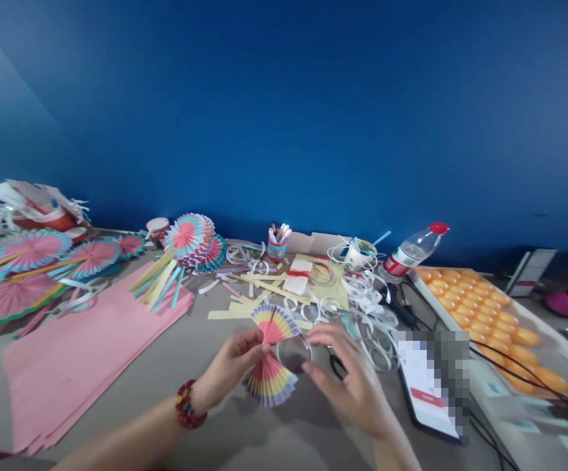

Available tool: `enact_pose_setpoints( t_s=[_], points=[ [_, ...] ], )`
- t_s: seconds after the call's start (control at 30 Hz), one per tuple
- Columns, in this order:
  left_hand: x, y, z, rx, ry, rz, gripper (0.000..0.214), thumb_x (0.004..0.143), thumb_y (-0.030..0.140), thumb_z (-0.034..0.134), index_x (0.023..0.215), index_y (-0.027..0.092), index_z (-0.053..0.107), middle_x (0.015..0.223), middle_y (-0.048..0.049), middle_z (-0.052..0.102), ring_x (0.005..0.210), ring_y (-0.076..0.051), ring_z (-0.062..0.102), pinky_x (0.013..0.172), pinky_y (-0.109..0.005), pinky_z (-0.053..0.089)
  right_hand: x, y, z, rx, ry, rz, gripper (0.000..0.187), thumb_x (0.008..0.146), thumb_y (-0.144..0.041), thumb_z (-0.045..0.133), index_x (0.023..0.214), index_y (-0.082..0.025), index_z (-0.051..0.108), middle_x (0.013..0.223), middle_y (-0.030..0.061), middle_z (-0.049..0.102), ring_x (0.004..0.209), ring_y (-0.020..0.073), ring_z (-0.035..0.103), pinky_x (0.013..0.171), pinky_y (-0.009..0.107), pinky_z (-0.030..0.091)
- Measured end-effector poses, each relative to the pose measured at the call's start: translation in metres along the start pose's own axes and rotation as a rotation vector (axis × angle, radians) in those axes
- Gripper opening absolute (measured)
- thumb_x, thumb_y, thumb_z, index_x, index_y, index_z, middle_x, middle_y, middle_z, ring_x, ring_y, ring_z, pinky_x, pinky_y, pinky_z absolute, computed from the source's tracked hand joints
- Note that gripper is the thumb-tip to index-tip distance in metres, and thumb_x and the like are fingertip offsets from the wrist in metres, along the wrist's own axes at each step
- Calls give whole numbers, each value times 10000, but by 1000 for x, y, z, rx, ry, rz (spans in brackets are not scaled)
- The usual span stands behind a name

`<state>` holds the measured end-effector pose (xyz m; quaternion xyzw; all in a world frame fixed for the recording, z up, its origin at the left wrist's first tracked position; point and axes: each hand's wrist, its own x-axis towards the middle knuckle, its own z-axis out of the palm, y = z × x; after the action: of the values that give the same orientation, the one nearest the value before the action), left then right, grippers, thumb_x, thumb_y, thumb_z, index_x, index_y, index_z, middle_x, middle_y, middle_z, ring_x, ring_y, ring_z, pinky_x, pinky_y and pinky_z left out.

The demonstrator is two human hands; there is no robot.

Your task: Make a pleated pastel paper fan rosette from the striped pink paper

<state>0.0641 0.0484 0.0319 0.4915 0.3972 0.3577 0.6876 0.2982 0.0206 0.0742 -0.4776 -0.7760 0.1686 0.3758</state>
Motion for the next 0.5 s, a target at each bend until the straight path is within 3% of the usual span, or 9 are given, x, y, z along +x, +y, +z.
enact_pose_setpoints(
  t_s=[0.07,0.13,0.27,0.5],
  points=[
    [-1,5,1,13,-3,-2,453,798,580,659,869,134,628,773,-19,603,702,-130,535,649,-215,401,-4,-14,6,-14,-105,-40,302,820,-328,692,1087,-232,587,1140,94,640,1093,254,609,908,348,516],
    [-1,9,2,1,-8,10,418,815,545,661,894,136,631,793,-23,619,721,-133,552,676,-219,419,-7,-21,15,-26,-102,-62,365,809,-335,699,1128,-229,558,1136,103,635,1079,264,612,891,360,524],
    [0,16,3,-97,19,9,366,838,501,659,899,142,626,812,-25,641,734,-132,573,712,-225,442,-8,-22,26,6,-47,-60,244,851,-186,584,1088,-228,539,1020,82,647,951,224,644,829,334,536],
    [3,15,-7,-127,-22,-7,332,796,439,726,918,144,634,877,-45,671,787,-142,594,758,-248,461,-3,-22,19,117,31,-57,181,858,-107,529,973,-229,598,914,60,650,861,192,641,787,296,528]
  ],
)
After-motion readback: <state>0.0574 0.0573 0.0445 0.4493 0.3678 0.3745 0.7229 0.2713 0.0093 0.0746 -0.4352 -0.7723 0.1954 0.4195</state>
